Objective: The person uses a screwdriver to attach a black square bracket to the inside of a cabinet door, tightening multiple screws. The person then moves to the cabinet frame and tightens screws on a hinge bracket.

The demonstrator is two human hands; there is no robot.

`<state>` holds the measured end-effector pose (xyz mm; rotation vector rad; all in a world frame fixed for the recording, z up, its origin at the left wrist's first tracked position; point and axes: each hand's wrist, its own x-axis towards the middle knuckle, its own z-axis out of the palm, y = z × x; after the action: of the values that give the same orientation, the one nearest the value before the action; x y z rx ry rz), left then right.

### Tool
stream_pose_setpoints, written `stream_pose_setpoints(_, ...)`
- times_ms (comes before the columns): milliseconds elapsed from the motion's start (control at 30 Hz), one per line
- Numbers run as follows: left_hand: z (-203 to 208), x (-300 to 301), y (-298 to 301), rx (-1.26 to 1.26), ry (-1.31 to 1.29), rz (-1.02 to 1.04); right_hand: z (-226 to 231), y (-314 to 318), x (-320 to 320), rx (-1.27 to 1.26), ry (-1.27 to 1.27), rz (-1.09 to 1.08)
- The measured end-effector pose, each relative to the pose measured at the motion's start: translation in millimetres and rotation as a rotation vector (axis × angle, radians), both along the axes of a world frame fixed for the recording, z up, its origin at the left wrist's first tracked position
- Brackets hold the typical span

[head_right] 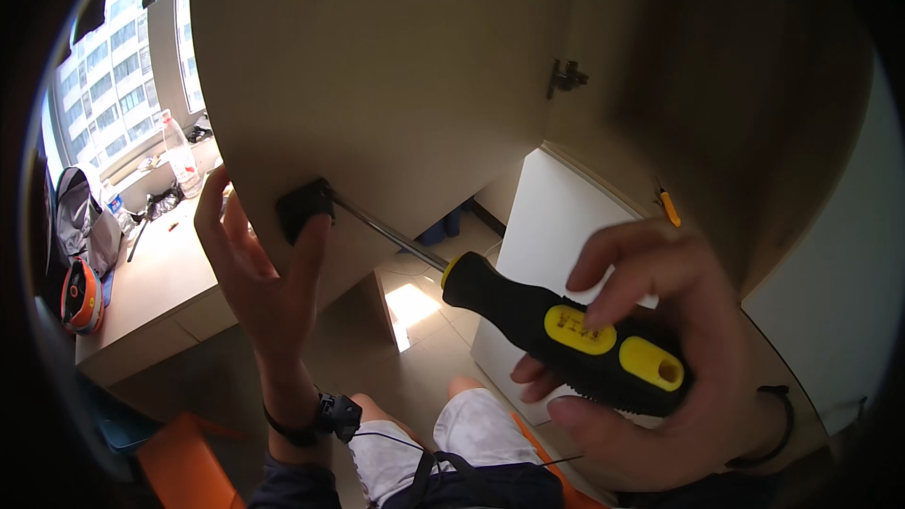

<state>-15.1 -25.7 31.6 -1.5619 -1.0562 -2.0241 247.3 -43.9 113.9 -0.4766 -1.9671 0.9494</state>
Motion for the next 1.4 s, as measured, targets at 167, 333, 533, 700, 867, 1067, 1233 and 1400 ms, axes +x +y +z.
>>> stream_pose_setpoints(167, -3, 2, -6, -0.073, -0.058, -0.098, -1, 22, 14, 0.806, -0.249, 0.048)
stream_pose_setpoints(333, 8, -8, -10, -0.229, -0.002, -0.152, 5, 16, 14, 1.501, -0.464, -0.216)
stream_pose_setpoints(533, 9, -10, -8, -0.333, -0.204, -0.472, 15, 3, 16, 1.607, -0.720, -0.341)
stream_pose_setpoints(700, 7, -6, -14, -0.310, -0.289, -0.633, 18, 9, 7, 1.237, -0.475, -0.242)
stream_pose_setpoints(867, 4, -2, -10, -0.289, -0.227, -0.639, 22, 2, 15, -0.088, -0.258, -0.264)
stream_pose_setpoints(1067, 3, 18, -18, -0.285, -0.256, -0.588, 29, 10, 25, -0.814, -0.057, -0.239)
stream_pose_setpoints(1233, 4, 19, -20, -0.317, -0.242, -0.571, 22, 4, 33, -0.354, -0.164, -0.226)
stream_pose_setpoints(1400, 5, 16, -19, -0.284, -0.190, -0.613, 10, 1, 32, 0.446, -0.309, -0.352)
